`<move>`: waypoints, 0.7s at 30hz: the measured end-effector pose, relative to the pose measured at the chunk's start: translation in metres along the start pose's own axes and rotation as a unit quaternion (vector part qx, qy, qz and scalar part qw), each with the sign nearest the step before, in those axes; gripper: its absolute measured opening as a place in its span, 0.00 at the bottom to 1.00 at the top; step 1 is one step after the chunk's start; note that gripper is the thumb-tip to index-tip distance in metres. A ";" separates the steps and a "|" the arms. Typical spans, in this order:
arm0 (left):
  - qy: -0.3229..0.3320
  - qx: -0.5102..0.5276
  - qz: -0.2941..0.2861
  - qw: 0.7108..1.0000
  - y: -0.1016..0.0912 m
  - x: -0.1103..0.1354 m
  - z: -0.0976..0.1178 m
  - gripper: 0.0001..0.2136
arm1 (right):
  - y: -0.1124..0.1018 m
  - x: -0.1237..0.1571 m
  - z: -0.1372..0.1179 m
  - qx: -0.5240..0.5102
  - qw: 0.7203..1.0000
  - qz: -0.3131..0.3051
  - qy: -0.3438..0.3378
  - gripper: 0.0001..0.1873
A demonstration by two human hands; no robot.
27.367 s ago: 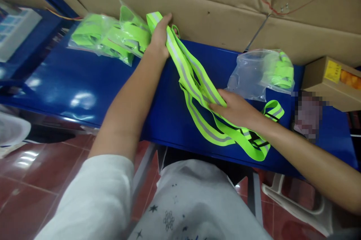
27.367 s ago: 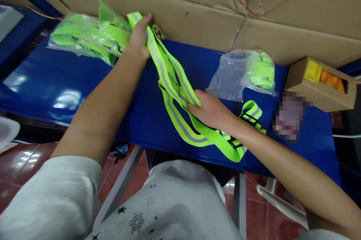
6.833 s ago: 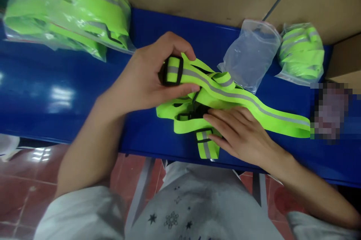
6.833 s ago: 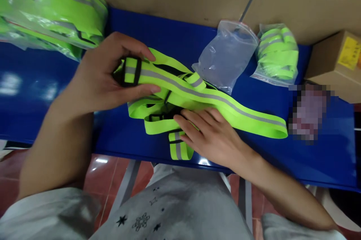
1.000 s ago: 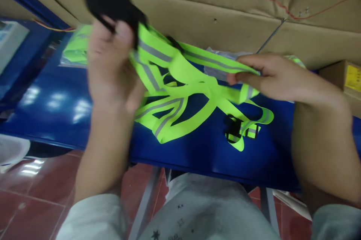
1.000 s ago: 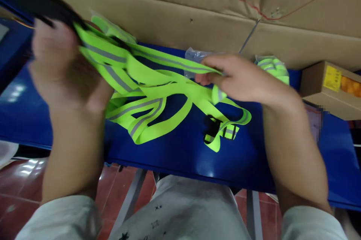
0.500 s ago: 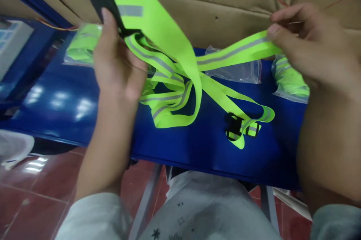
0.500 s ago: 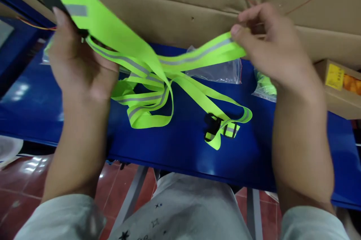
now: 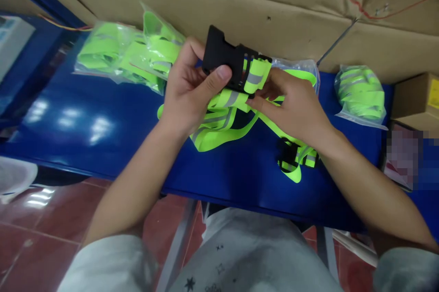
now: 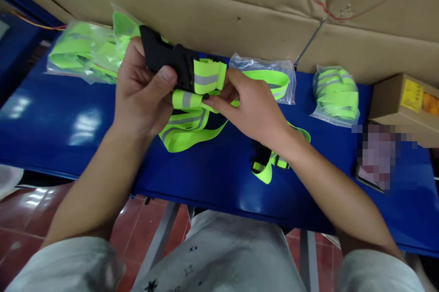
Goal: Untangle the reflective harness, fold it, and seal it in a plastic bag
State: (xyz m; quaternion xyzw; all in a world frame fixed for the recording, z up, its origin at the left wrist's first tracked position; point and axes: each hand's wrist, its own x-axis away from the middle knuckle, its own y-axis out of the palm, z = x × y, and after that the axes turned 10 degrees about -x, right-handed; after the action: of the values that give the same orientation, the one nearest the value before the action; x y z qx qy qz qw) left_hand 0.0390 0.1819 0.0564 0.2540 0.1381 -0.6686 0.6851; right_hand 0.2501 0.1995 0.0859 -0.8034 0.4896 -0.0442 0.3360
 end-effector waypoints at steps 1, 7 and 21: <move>0.013 0.000 0.000 1.000 0.000 0.000 0.001 0.14 | -0.003 -0.001 0.001 -0.007 1.000 0.003 0.005 0.16; 0.023 -0.027 0.012 0.999 -0.001 -0.001 0.000 0.08 | -0.031 -0.003 -0.012 0.018 0.996 0.048 -0.073 0.37; -0.056 0.043 0.074 0.995 0.008 0.002 0.003 0.09 | -0.020 -0.001 -0.011 0.030 0.997 0.061 -0.028 0.23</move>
State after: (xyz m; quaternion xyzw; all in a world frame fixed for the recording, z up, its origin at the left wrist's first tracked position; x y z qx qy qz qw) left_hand 0.0467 0.1783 0.0586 0.2555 0.0515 -0.6347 0.7275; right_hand 0.2599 0.2011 0.1059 -0.7630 0.5263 -0.0160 0.3751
